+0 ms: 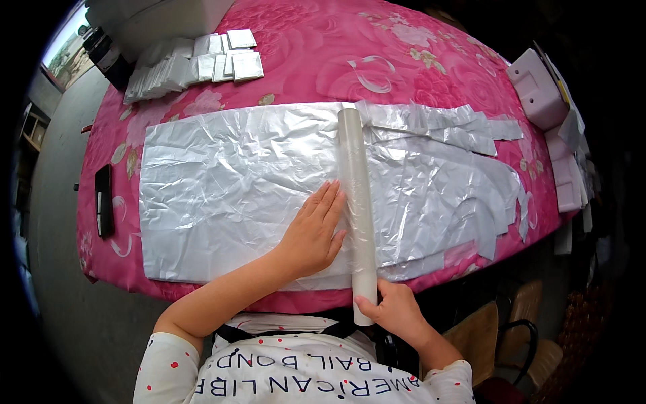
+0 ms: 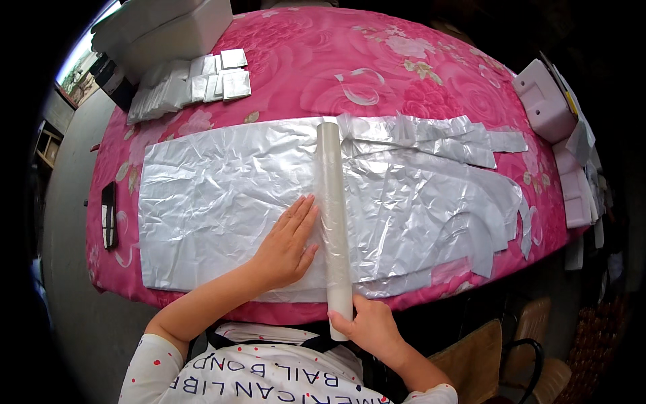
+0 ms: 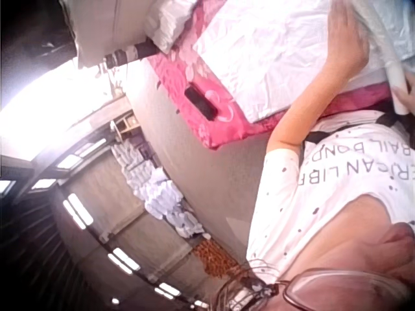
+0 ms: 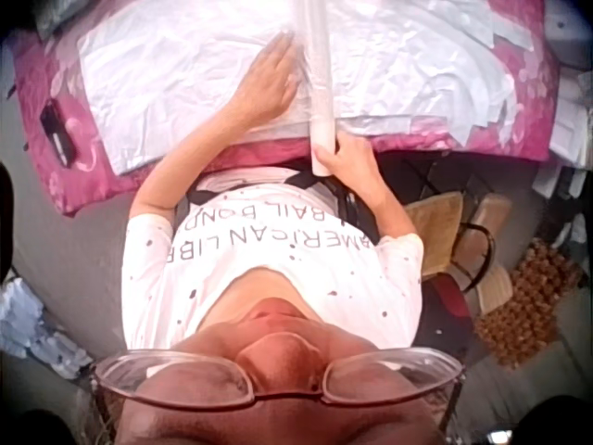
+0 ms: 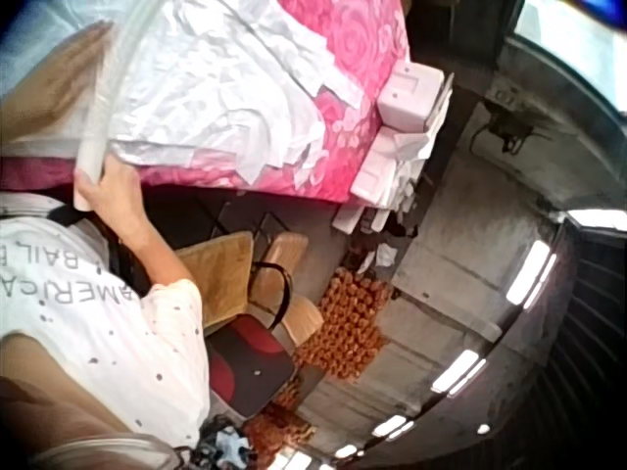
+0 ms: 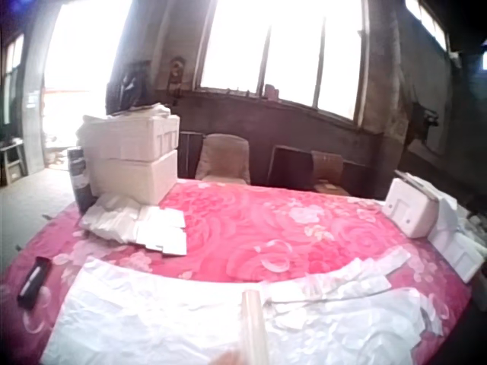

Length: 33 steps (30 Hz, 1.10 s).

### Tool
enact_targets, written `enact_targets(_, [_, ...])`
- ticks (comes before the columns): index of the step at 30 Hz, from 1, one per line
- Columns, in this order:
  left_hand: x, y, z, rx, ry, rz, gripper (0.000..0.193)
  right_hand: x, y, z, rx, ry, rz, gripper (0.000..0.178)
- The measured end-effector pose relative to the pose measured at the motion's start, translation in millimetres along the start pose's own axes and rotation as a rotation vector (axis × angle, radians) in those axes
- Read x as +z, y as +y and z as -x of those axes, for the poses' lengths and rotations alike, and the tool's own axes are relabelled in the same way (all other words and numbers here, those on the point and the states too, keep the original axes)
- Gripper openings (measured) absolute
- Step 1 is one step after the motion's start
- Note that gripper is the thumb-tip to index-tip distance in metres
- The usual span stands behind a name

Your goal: The person repeatedly unrolls a plastic wrap sheet, places a small white rectangular item on it, folds the wrap around the item, and sets the wrapped unit aside. The process is repeated multiple times on a pink floral tablecloth.

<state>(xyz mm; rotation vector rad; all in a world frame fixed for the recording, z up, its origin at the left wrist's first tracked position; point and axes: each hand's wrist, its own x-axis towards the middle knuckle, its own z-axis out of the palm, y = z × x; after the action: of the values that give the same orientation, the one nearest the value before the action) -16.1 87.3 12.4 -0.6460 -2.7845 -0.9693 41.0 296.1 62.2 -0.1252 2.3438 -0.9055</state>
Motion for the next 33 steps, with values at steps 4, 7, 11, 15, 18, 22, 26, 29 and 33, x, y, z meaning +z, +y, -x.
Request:
enact_targets(4, [9,4,0,-0.007,-0.061,-0.091,0.064,-1,4,-1,0.0,-0.01,-0.014,0.046])
enact_targets(7, [14,6,0,-0.01,-0.075,-0.192,0.065,-11,10,-10,0.02,-0.192,0.069,0.051])
enact_targets(11, [16,7,0,-0.023,-0.083,-0.246,0.067,-47,-23,-39,-0.036,-0.157,0.042,0.055])
enact_targets(15, [16,7,-2,-0.015,-0.071,-0.237,0.067,-60,-35,-108,-0.117,-0.042,-0.071,0.043])
enact_targets(18, [17,7,-2,-0.012,-0.065,-0.247,0.066,-68,-48,-165,-0.092,-0.029,-0.313,0.042])
enact_targets(22, [19,6,-2,-0.01,-0.064,-0.264,0.066,-72,-58,-228,-0.126,0.043,-0.957,0.03])
enact_targets(26, [18,7,-3,0.009,-0.076,-0.265,0.068,-78,-78,-254,-0.414,0.241,-1.239,0.025])
enact_targets(29, [18,8,-3,-0.005,-0.072,-0.299,0.068,-61,-109,-238,-0.591,0.317,-0.937,0.03])
enact_targets(33, [24,1,6,0.06,-0.007,-0.279,0.068,-2,-156,-193,-0.697,0.176,-0.355,0.05])
